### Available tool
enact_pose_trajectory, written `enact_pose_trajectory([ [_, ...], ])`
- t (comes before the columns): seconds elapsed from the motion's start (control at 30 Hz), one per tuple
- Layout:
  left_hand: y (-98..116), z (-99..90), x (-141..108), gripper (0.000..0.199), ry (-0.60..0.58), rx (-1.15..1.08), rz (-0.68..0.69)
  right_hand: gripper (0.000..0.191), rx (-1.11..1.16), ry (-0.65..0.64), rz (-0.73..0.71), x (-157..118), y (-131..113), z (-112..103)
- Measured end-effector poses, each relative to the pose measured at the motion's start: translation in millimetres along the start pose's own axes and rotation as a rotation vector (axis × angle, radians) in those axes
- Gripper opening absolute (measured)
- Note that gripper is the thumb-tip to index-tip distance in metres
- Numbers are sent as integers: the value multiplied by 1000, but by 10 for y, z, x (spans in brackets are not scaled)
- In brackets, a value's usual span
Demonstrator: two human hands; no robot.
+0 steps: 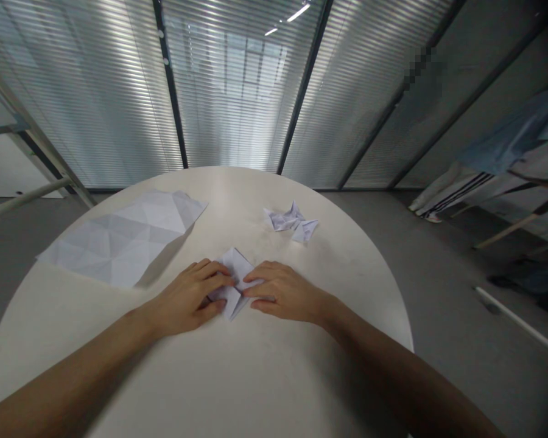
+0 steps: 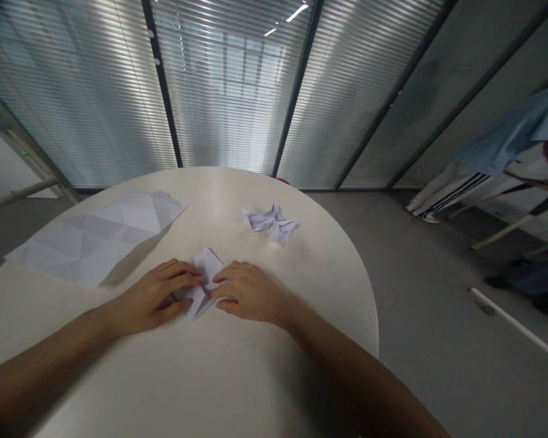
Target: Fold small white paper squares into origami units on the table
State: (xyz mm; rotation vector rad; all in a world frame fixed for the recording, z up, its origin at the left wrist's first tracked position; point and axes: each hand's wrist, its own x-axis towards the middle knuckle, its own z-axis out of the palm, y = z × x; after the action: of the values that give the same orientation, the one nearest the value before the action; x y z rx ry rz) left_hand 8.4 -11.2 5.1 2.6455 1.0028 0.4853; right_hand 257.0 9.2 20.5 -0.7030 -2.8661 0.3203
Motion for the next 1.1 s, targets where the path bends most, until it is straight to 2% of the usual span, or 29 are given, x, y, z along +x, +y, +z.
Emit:
enact_pose_trajectory([
  [0.2,12,24,25,41,27,-5,-39,26,-50,-11,-51,3,-79,23],
  [0.4,34,28,51,25,2,17,-86,26,-88,-40,-58,6,-131,10],
  [0.73,34,-40,38,17,37,-118,-106,26,-91,-56,-42,-8,-171,15],
  [0.87,-15,-35,24,25,67,-181,-98,29,-138,-92,-42,16,-234,-14],
  [1.1,-78,-36,-18,14,99,-304,-54,43,-258,-107,16,29,-393,-31],
])
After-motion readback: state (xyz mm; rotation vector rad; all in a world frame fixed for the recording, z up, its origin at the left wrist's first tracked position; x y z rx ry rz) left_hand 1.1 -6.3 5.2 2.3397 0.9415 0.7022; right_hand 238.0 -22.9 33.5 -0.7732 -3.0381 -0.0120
